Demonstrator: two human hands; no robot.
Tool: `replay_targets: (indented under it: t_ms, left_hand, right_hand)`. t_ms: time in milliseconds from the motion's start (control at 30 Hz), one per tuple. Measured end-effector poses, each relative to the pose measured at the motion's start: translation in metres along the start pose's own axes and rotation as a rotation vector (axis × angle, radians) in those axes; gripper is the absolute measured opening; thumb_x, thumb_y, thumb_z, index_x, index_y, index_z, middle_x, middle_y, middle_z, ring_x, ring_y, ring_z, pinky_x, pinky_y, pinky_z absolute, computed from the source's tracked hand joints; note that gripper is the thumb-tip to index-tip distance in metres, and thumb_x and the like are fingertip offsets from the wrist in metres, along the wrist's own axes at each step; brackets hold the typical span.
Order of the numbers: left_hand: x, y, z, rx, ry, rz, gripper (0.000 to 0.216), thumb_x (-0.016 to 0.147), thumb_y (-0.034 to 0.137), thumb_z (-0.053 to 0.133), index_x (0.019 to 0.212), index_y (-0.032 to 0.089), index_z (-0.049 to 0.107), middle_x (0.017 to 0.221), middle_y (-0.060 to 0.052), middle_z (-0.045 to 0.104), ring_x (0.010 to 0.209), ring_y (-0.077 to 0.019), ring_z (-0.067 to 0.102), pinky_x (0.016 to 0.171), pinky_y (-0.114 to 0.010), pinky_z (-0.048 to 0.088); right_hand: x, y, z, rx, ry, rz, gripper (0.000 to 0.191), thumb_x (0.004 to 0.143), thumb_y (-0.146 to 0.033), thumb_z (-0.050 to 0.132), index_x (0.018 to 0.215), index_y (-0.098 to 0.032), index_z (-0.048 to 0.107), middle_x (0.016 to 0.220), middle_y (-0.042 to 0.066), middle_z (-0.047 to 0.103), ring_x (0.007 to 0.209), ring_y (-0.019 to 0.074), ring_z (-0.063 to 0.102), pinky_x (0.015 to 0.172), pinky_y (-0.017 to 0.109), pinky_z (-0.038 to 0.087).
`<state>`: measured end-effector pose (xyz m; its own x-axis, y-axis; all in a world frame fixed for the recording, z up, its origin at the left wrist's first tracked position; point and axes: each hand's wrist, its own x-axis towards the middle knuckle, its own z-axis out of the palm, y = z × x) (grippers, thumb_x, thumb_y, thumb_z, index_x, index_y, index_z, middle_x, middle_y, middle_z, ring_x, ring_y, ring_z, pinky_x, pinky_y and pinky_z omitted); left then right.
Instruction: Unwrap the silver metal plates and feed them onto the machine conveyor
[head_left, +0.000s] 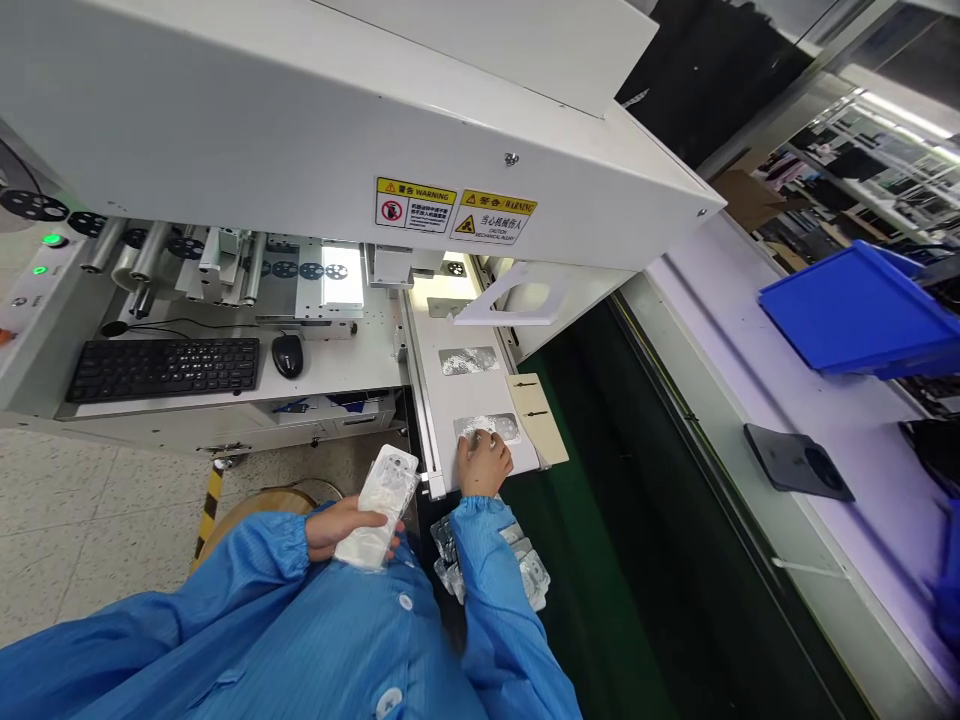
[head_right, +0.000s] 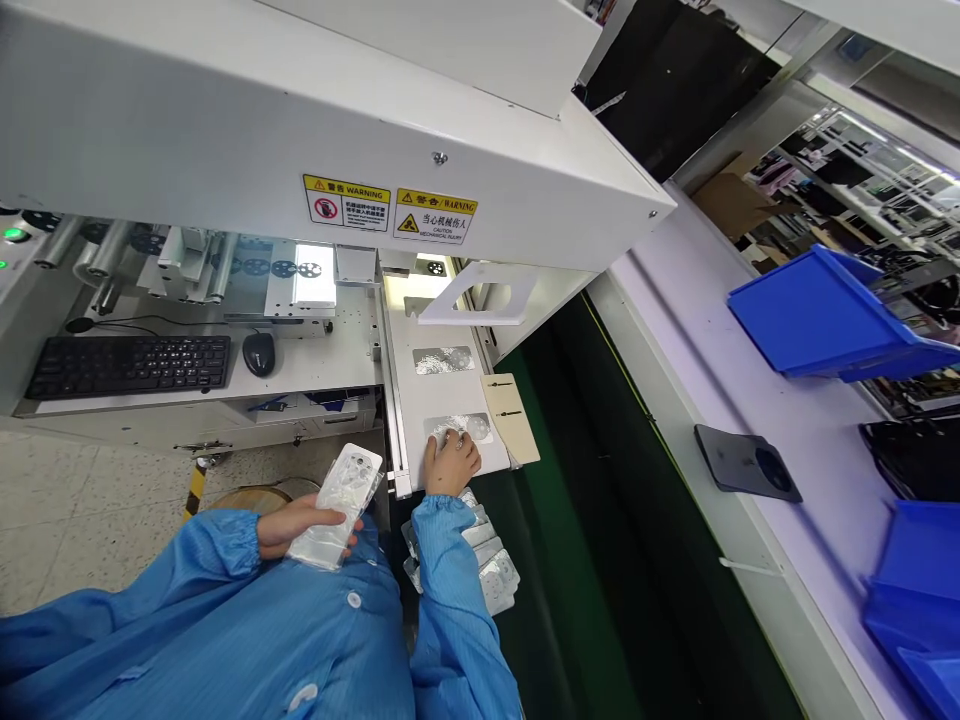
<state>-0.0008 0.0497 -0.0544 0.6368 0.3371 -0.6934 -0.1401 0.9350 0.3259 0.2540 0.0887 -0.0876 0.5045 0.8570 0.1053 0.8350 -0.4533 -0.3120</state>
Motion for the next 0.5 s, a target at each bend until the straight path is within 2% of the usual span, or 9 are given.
replay_targets:
  t_ms: [300,400,433,500]
  left_hand:
    - [0.0,-0.003,0.012,0.077,-0.104,0.019,0.049,0.059,0.033,0.092,0.096,0.01,0.07,0.092,-0.012,0.077,0.081,-0.0259,0.071,0.083,-0.047,0.056]
    - [0.001,-0.004,0.017,0.114,-0.164,0.029,0.048,0.059,0.033,0.093,0.095,0.011,0.07,0.092,-0.012,0.077,0.08,-0.0249,0.071,0.082,-0.044,0.055]
    - [0.001,-0.005,0.019,0.129,-0.184,0.032,0.049,0.06,0.034,0.093,0.096,0.011,0.07,0.093,-0.012,0.077,0.08,-0.0246,0.071,0.082,-0.044,0.054]
    - [0.003,-0.005,0.021,0.162,-0.22,0.035,0.051,0.061,0.035,0.092,0.099,0.011,0.07,0.093,-0.012,0.077,0.079,-0.0237,0.071,0.082,-0.043,0.054]
  right_hand:
    - [0.004,-0.004,-0.011,0.032,-0.035,0.007,0.038,0.091,-0.038,0.058,0.12,-0.015,0.066,0.137,0.023,0.054,0.127,0.0392,0.045,0.104,0.055,0.033]
    - [-0.001,-0.006,-0.027,0.277,-0.067,-0.02,0.04,0.094,-0.044,0.052,0.117,-0.015,0.066,0.133,0.021,0.057,0.122,0.0347,0.051,0.102,0.05,0.039]
    - [-0.004,-0.006,-0.034,0.408,-0.117,-0.043,0.041,0.095,-0.048,0.049,0.115,-0.016,0.066,0.127,0.019,0.061,0.116,0.0314,0.055,0.099,0.046,0.043]
    - [-0.014,-0.005,-0.049,0.664,-0.314,-0.099,0.043,0.095,-0.054,0.049,0.109,-0.018,0.067,0.108,0.012,0.068,0.098,0.0245,0.062,0.087,0.037,0.049]
